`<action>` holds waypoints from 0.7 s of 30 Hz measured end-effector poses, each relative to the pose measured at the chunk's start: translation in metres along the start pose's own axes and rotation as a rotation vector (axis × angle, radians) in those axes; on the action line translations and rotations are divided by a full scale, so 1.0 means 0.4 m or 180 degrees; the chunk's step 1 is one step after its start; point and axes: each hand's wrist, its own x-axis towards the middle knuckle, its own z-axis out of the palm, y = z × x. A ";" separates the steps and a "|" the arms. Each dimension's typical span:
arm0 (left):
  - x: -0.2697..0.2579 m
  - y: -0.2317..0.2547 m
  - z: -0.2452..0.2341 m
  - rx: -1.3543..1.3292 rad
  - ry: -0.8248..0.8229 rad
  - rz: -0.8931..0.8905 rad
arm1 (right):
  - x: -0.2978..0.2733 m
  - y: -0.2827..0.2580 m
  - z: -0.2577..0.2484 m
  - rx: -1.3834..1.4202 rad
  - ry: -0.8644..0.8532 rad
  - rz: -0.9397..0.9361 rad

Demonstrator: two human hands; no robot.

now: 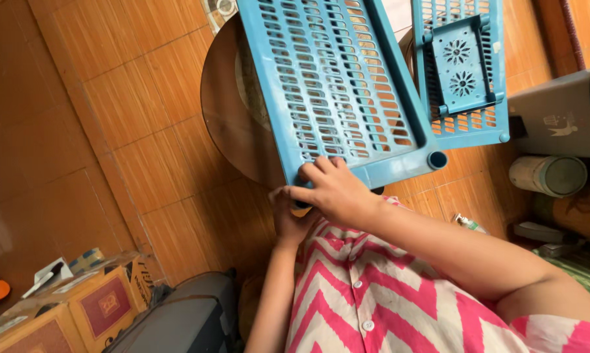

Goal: The person disassembles a blue plastic crate by hand, removing the side panels and separating the components. The crate is taken apart piece by piece and the parts are placed on a round wooden table.

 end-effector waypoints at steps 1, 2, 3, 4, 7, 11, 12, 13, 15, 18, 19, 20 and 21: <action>0.017 0.030 0.002 -0.0290 0.0132 -0.0144 | 0.003 0.005 -0.030 0.0027 0.0094 0.0013; 0.034 0.053 0.009 -0.0581 0.0263 -0.0288 | 0.006 0.012 -0.057 0.0004 0.0172 -0.0021; 0.047 0.063 0.017 -0.0714 0.0279 -0.0425 | 0.009 0.016 -0.078 -0.0010 0.0249 -0.0059; 0.056 0.065 0.029 -0.0847 0.0293 -0.0562 | 0.012 0.020 -0.093 -0.0025 0.0325 -0.0097; 0.042 0.018 0.085 -0.0877 0.0384 -0.0519 | 0.007 0.031 -0.094 -0.0084 0.0134 -0.0010; -0.053 -0.126 0.185 -0.0433 -0.0006 -0.0494 | -0.016 0.018 0.017 -0.0488 -0.0188 0.0041; -0.083 -0.162 0.207 -0.0301 -0.0141 -0.0513 | -0.028 0.010 0.055 -0.0537 -0.0245 0.0070; -0.115 -0.192 0.226 -0.0184 -0.0265 -0.0536 | -0.041 0.004 0.092 -0.0585 -0.0302 0.0101; -0.171 -0.235 0.254 0.0019 -0.0416 -0.0521 | -0.069 0.001 0.162 -0.0634 -0.0343 0.0153; -0.205 -0.271 0.271 0.0006 -0.0517 -0.0434 | -0.096 0.002 0.242 -0.0850 -0.0496 0.0241; -0.217 -0.273 0.265 -0.0129 -0.0629 -0.0531 | -0.103 -0.007 0.264 -0.0919 -0.0568 0.0267; -0.228 -0.268 0.261 -0.0264 -0.0741 -0.0627 | -0.109 -0.016 0.281 -0.0999 -0.0663 0.0293; -0.224 -0.265 0.259 -0.0371 -0.0765 -0.0714 | -0.107 -0.018 0.292 -0.1094 -0.0747 0.0315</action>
